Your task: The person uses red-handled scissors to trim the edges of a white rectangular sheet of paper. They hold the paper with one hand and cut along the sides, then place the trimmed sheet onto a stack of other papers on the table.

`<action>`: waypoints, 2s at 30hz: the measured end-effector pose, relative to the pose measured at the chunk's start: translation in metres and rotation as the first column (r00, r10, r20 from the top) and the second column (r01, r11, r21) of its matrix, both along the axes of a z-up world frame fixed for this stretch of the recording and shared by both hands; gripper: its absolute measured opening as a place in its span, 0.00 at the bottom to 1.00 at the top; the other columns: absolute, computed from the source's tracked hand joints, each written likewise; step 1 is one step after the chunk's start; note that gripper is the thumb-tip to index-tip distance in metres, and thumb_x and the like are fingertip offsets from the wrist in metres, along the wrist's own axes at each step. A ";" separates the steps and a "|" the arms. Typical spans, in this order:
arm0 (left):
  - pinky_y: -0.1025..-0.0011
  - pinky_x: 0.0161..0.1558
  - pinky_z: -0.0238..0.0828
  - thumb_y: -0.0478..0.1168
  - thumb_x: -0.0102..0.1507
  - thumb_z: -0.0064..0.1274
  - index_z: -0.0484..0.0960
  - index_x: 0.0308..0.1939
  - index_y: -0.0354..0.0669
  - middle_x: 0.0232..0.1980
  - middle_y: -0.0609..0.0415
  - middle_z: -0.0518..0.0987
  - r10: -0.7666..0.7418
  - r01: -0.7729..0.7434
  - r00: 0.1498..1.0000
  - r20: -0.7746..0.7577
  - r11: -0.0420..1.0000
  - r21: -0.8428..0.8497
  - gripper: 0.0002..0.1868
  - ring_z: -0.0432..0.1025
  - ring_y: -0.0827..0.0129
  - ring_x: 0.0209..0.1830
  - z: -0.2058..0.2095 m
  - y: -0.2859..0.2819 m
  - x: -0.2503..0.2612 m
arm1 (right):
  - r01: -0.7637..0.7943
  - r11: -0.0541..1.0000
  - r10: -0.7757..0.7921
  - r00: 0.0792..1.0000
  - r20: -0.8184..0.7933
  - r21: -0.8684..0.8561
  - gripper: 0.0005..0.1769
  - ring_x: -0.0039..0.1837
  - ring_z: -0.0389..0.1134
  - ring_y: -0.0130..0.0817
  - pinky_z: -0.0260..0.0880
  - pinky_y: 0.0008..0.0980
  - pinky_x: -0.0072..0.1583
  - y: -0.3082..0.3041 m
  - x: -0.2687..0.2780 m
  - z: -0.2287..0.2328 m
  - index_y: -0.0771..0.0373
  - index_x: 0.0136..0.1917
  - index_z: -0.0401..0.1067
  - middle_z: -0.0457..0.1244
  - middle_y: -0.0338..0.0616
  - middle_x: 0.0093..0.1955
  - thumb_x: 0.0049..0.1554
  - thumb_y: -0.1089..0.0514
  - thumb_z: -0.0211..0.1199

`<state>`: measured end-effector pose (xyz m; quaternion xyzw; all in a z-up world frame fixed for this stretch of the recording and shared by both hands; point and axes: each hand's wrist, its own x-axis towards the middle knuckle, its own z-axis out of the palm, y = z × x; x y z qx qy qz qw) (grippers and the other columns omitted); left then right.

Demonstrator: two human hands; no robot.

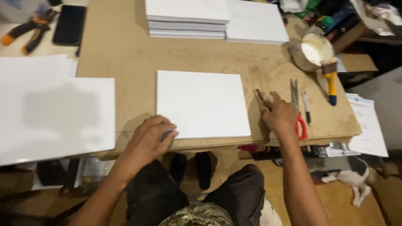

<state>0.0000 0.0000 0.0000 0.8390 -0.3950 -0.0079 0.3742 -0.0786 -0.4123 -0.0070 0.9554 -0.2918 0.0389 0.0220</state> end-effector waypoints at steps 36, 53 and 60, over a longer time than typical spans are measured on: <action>0.40 0.75 0.06 0.78 0.45 0.61 0.44 0.80 0.85 0.87 0.53 0.23 0.052 0.191 0.943 -0.329 0.724 0.663 0.64 0.10 0.49 0.84 0.049 0.027 0.075 | -0.449 0.822 0.256 0.842 0.476 0.351 0.39 0.22 0.49 0.15 0.49 0.16 0.21 0.220 -0.087 -0.024 0.53 0.83 0.43 0.53 0.42 0.83 0.63 0.68 0.53; 0.39 0.75 0.06 0.80 0.42 0.59 0.46 0.80 0.83 0.86 0.50 0.24 0.033 0.181 0.953 -0.300 0.734 0.655 0.65 0.10 0.47 0.84 0.046 0.028 0.076 | -0.506 0.803 0.420 0.856 0.303 0.316 0.36 0.22 0.50 0.24 0.53 0.26 0.22 0.252 -0.066 -0.041 0.50 0.83 0.46 0.53 0.27 0.23 0.66 0.60 0.56; 0.37 0.74 0.06 0.79 0.42 0.62 0.50 0.79 0.82 0.86 0.48 0.27 -0.002 0.169 0.968 -0.250 0.740 0.651 0.65 0.11 0.46 0.83 0.039 0.027 0.079 | -0.611 0.711 0.549 0.792 0.267 0.348 0.43 0.23 0.53 0.25 0.57 0.23 0.22 0.289 -0.049 -0.031 0.45 0.84 0.35 0.56 0.29 0.27 0.66 0.64 0.57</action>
